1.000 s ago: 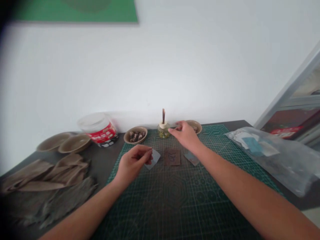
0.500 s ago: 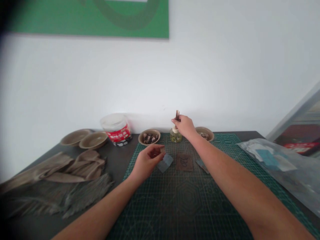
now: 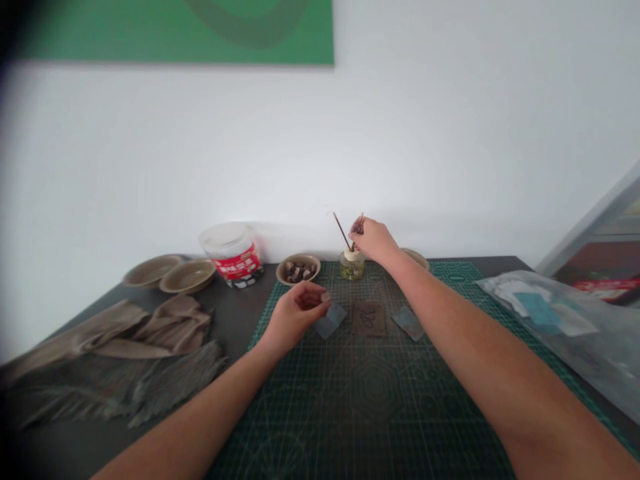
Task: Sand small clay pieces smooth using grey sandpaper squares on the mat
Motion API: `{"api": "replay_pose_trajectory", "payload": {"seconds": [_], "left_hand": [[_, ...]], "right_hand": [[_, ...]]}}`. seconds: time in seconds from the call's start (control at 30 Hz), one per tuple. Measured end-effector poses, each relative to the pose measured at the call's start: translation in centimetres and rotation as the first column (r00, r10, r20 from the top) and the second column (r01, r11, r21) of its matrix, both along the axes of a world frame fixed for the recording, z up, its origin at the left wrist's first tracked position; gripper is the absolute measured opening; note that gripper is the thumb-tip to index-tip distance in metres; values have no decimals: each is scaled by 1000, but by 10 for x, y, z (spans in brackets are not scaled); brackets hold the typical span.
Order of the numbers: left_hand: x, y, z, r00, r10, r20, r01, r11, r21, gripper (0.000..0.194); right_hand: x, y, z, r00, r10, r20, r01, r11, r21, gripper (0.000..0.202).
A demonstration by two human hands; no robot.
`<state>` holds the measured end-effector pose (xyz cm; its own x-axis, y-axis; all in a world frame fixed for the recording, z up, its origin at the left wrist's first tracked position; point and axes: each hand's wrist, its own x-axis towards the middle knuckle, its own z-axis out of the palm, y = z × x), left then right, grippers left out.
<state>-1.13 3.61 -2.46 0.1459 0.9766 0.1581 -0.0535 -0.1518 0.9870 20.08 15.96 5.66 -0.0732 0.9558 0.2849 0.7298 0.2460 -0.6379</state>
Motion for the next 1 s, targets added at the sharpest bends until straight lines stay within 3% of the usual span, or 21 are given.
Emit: {"api": "replay_pose_trajectory", "payload": {"seconds": [0.33,0.57,0.7,0.83,1.0], "left_hand": [[-4,3,-4,998,3,-64,-1,1000,24,31],[-3,4,-7,996,4,-85,-2,1000,28,30],[-3,3,-7,996,-7,-93,9,1000,30,29],[-2,3,-6,995,2,-99,0,1000,23,29],[-2,3,-8,993,2,-116,4,999,47,29]], "right_hand": [[14,6,-1,999,14,-43,-16,999,-47,20],[-4,13,-3,996,84,-32,-84,996,-29,37],[-20,9,-3,987,160,-4,-160,986,-39,24],[-21,8,-1,998,57,29,-57,998,26,22],[4,5,7,1000,-27,-4,27,999,25,19]]}}
